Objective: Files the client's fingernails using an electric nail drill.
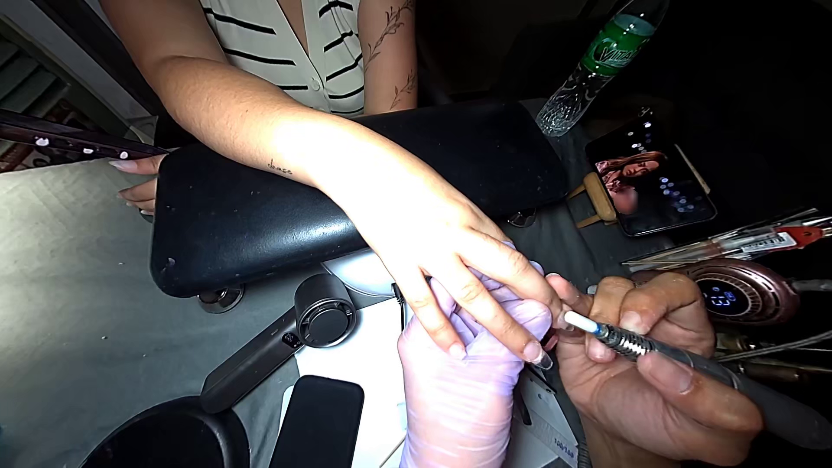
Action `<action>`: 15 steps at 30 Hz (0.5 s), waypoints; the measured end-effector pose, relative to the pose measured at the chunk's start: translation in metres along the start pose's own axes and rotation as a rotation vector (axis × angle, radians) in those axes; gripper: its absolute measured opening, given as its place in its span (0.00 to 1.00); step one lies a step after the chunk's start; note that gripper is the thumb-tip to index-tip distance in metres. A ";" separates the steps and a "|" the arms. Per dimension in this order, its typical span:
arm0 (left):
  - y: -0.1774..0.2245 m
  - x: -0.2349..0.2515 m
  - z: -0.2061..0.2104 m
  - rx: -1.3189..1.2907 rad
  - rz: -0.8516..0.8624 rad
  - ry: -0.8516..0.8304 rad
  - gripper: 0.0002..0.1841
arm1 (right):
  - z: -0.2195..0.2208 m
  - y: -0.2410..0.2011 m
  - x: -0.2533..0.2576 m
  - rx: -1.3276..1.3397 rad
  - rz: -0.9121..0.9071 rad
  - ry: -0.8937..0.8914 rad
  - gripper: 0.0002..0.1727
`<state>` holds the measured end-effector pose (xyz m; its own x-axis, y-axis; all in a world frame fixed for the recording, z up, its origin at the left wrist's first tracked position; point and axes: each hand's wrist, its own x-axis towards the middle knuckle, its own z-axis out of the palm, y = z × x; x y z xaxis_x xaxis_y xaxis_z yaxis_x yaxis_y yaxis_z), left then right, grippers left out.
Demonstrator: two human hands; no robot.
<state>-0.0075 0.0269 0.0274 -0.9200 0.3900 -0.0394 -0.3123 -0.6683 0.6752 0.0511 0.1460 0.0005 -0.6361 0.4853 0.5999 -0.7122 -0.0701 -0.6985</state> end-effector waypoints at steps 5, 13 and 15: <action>0.000 0.000 0.000 -0.009 -0.003 -0.001 0.18 | 0.000 0.001 0.001 0.013 0.002 0.018 0.09; -0.001 0.000 0.000 0.006 0.002 0.009 0.18 | 0.001 -0.001 0.000 -0.033 -0.002 0.001 0.09; -0.001 0.000 -0.001 0.013 0.007 0.013 0.18 | 0.001 -0.001 0.000 -0.049 -0.002 -0.009 0.09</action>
<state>-0.0074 0.0274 0.0261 -0.9252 0.3769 -0.0442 -0.3028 -0.6627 0.6849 0.0521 0.1453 0.0014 -0.6374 0.4778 0.6045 -0.6981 -0.0261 -0.7155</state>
